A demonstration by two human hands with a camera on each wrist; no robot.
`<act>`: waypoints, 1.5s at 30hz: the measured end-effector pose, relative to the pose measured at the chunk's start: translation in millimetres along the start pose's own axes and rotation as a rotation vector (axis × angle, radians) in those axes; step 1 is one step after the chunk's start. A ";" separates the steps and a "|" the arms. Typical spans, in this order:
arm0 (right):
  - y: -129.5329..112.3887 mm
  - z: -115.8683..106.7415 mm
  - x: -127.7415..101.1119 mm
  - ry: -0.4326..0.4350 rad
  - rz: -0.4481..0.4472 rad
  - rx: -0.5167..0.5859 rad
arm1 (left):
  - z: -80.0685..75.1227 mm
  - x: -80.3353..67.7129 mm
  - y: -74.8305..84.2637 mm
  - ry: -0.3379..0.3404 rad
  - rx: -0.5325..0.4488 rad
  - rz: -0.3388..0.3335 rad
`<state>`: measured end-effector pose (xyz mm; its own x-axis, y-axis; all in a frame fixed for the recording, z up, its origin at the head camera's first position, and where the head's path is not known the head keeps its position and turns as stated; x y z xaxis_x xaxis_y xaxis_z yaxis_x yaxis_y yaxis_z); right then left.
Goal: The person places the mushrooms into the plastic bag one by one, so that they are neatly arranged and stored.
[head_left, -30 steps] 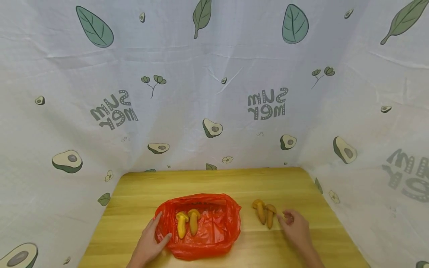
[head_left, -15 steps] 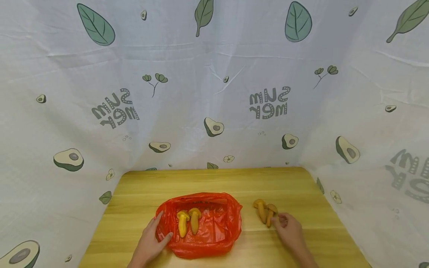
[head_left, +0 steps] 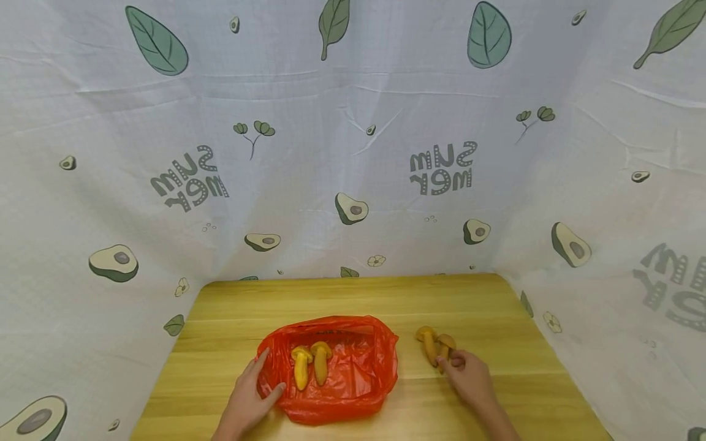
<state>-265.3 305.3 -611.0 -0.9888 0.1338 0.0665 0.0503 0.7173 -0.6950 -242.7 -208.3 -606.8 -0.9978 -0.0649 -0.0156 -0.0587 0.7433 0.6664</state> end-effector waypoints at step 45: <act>6.5 -18.8 -9.8 0.200 0.048 0.058 | 2.2 1.1 -1.3 0.012 -0.002 0.005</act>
<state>-252.6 321.5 -602.8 -0.9376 0.3037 0.1691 0.0824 0.6668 -0.7407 -243.8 -207.9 -609.3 -0.9976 -0.0691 -0.0030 -0.0534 0.7421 0.6682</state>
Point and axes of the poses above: each hand's wrist, its own x-axis towards the middle knuckle, its own z-axis out of the palm, y = z × x, the point moved 10 cm from there along x, towards the middle knuckle, and after that the axes turned 7 degrees about -z, right-handed, at the moved point
